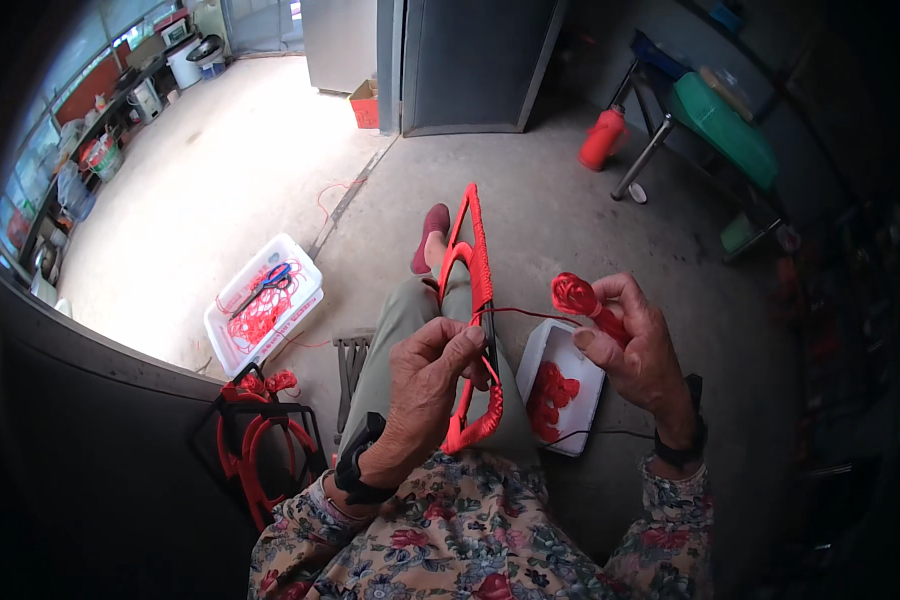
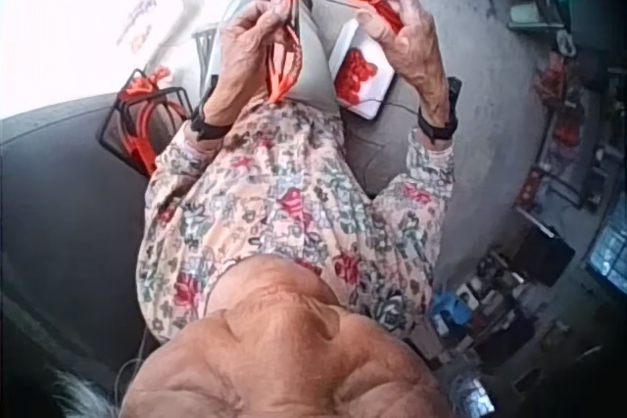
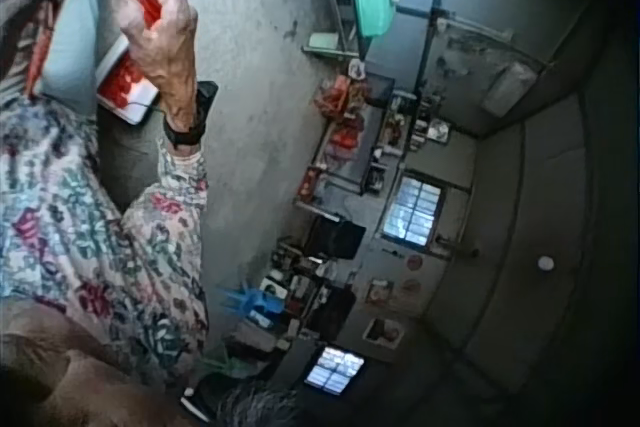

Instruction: The person is wrapping a red string around a red plastic frame.

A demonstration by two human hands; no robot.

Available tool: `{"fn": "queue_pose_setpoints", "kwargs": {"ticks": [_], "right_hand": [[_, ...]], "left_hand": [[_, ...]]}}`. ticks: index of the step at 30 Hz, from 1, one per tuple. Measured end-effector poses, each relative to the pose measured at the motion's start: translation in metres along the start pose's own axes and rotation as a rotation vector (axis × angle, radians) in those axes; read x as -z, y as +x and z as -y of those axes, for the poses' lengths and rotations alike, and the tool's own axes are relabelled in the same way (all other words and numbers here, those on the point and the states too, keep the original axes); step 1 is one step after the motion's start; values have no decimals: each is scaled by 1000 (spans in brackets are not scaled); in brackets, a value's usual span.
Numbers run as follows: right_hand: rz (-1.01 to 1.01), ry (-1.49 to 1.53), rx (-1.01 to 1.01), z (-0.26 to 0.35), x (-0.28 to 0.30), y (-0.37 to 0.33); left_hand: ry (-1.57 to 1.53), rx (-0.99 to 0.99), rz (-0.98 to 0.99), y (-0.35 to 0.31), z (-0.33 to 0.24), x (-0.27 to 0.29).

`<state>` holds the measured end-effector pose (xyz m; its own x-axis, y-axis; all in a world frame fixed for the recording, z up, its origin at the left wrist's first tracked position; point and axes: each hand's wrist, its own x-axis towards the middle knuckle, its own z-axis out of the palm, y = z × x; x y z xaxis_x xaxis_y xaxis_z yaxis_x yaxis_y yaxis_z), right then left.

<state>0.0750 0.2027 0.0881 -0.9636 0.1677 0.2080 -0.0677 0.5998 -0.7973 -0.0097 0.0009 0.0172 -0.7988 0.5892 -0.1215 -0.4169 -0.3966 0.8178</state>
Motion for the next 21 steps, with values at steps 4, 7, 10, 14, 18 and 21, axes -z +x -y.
{"fn": "queue_pose_setpoints", "kwargs": {"ticks": [4,7,10,14,18,21], "right_hand": [[328,-176,23,-11,-14,-30],[308,-216,198,-34,-37,-37],[200,-202,216,-26,-54,-24],[194,-193,228,-24,-62,-10],[115,-87,212,-25,-68,-7],[170,-183,147,-30,-58,-10]], "left_hand": [[-105,80,-49,-5,6,10],[-22,40,0,-6,15,14],[24,-9,15,-10,12,9],[217,11,55,-13,8,12],[287,-143,-12,-13,11,14],[315,-206,-19,-16,-1,16]]}}
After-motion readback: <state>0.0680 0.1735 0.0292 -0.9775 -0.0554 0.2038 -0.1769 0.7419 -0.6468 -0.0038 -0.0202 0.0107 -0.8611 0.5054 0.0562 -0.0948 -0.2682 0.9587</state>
